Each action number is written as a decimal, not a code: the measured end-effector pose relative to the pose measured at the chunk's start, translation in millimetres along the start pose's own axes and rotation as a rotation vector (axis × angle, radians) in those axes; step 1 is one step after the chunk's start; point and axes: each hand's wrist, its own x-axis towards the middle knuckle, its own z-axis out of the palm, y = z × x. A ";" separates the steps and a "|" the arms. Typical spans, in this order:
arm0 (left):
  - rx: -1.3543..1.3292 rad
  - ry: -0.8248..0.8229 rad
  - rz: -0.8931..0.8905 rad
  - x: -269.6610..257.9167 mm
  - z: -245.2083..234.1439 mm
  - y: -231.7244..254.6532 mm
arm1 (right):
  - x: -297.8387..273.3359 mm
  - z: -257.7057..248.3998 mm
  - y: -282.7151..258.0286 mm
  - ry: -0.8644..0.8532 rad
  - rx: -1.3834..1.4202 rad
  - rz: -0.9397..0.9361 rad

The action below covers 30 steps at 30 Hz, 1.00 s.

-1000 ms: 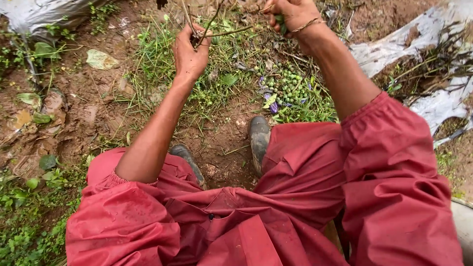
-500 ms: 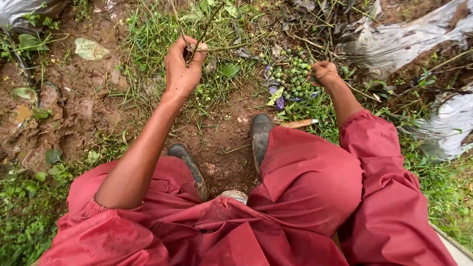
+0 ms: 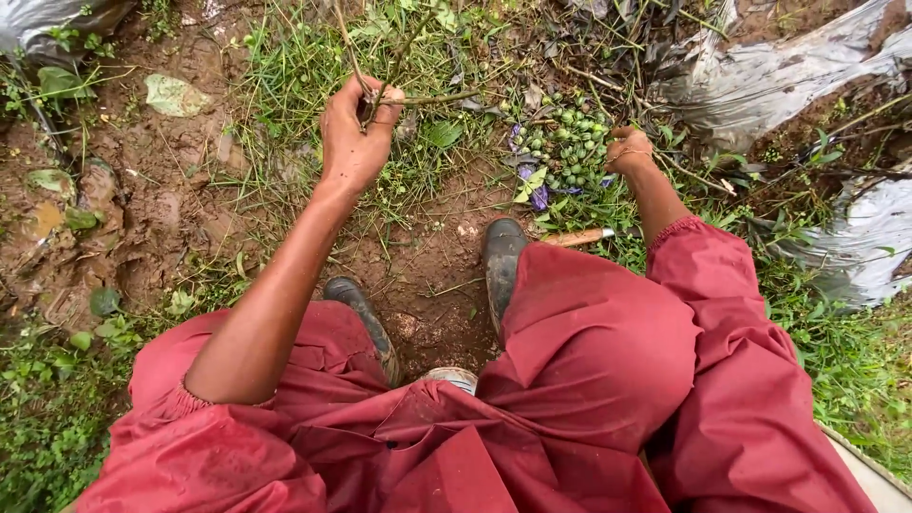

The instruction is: The person sits in a muddy field and pulls weeds from the ground by hand. They gather the uprooted weeds into a pile on the ground.

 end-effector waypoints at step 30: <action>-1.047 -0.074 0.246 -45.7 -156.9 5.6 | -438.7 130.7 -258.3 -1.065 0.404 -0.836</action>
